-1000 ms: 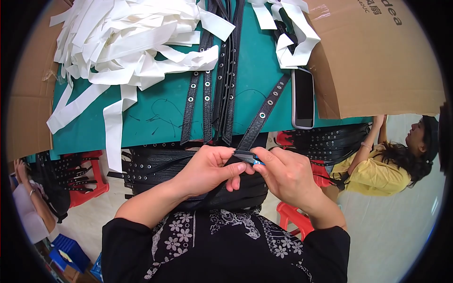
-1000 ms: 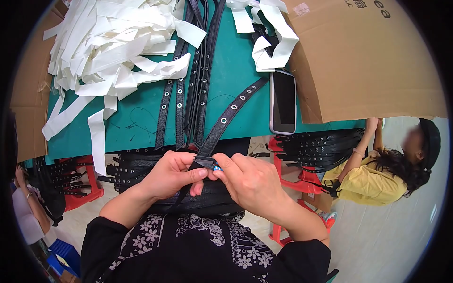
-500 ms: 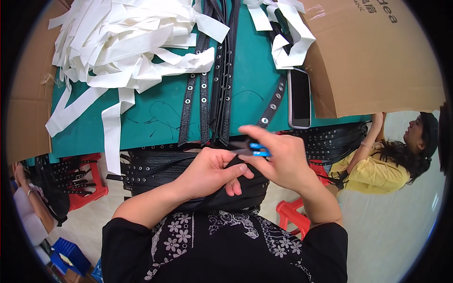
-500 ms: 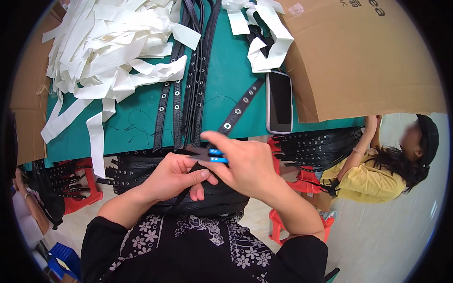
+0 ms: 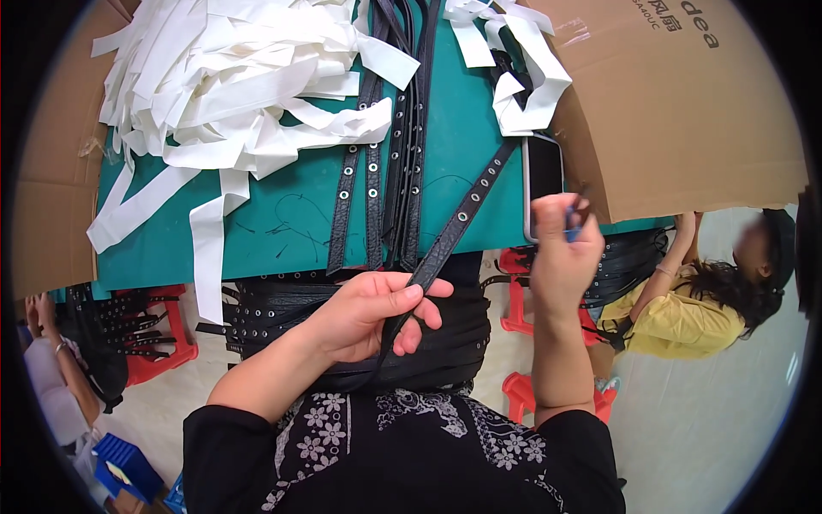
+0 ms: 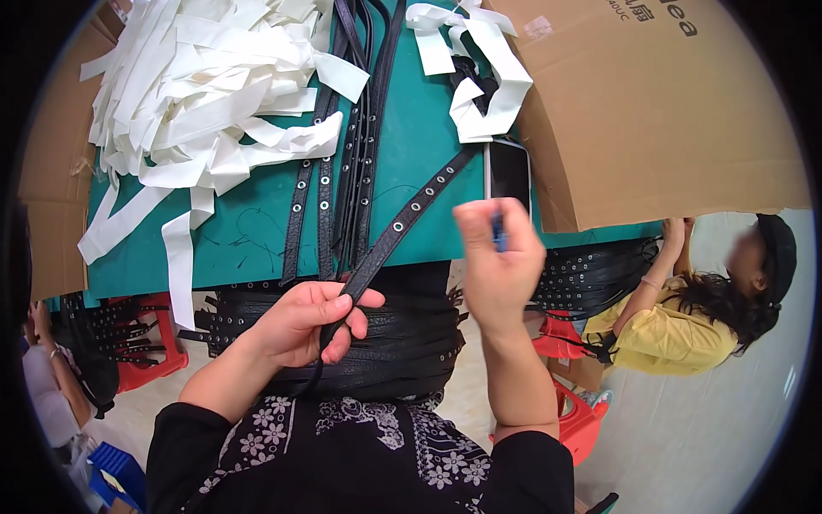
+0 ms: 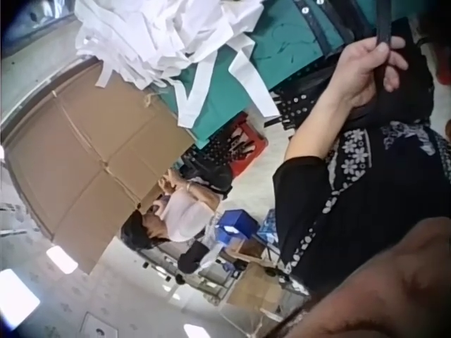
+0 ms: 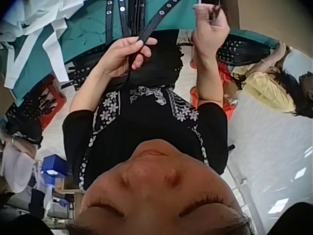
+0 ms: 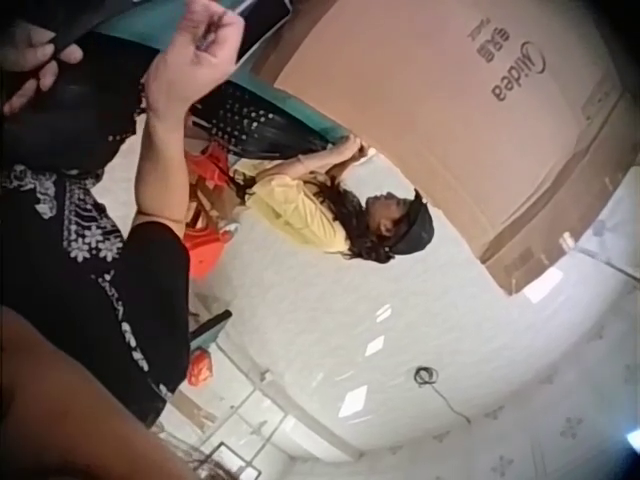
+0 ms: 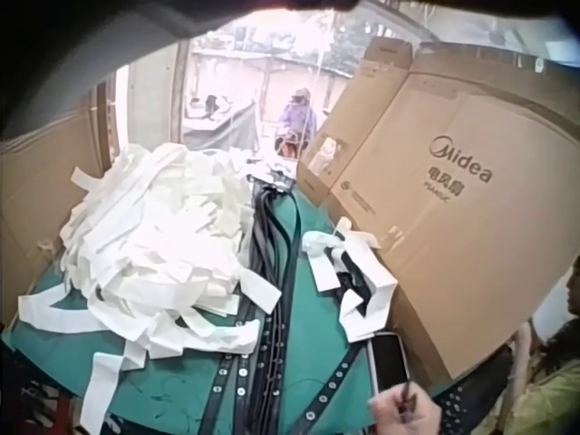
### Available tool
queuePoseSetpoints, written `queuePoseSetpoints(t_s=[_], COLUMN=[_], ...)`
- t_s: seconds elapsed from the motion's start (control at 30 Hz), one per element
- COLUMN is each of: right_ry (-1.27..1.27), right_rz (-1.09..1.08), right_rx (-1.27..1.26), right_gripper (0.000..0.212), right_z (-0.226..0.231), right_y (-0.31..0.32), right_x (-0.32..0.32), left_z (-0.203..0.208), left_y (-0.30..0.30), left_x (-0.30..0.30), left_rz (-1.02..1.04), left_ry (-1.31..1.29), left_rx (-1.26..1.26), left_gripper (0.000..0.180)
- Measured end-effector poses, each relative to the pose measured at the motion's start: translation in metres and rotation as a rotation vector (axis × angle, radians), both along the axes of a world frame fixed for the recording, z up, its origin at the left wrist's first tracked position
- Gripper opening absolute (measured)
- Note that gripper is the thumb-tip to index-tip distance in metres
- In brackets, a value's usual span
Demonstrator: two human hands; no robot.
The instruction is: Assembling or finishing leather belts by using a hand tool to manipulate small components at a factory workbench.
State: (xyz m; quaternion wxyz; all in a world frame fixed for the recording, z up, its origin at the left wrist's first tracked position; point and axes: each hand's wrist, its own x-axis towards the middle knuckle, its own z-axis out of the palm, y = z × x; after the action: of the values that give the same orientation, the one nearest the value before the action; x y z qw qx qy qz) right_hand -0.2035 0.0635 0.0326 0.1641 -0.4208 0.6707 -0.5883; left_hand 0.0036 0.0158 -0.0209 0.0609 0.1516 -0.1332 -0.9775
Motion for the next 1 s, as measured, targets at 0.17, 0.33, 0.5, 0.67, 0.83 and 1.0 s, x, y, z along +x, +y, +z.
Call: queuePoseSetpoints(t_s=[0.17, 0.33, 0.5, 0.67, 0.83, 1.0], right_ry=[0.081, 0.141, 0.216, 0.590, 0.644, 0.860], right_rz=[-0.007, 0.146, 0.249, 0.752, 0.923, 1.109], right_rx=[0.060, 0.500, 0.363, 0.457, 0.406, 0.144], right_gripper=[0.012, 0.021, 0.015, 0.024, 0.024, 0.018], right_z=[0.007, 0.010, -0.002, 0.005, 0.005, 0.006], right_y=[0.017, 0.027, 0.011, -0.024, -0.047, -0.057], right_x=[-0.055, -0.044, -0.004, -0.011, -0.019, -0.014], left_z=[-0.004, -0.008, -0.003, 0.007, 0.020, 0.014], left_y=[-0.003, -0.004, -0.004, -0.010, -0.016, -0.017], left_x=[0.002, 0.003, 0.001, 0.003, -0.002, -0.001], left_rz=[0.005, -0.002, -0.031, -0.086, -0.047, -0.038], left_ry=[0.078, 0.103, 0.059, -0.018, -0.199, -0.257], left_rx=[0.108, 0.138, 0.148, 0.065, -0.193, -0.364], left_gripper=[0.034, 0.034, 0.034, 0.033, 0.035, 0.036])
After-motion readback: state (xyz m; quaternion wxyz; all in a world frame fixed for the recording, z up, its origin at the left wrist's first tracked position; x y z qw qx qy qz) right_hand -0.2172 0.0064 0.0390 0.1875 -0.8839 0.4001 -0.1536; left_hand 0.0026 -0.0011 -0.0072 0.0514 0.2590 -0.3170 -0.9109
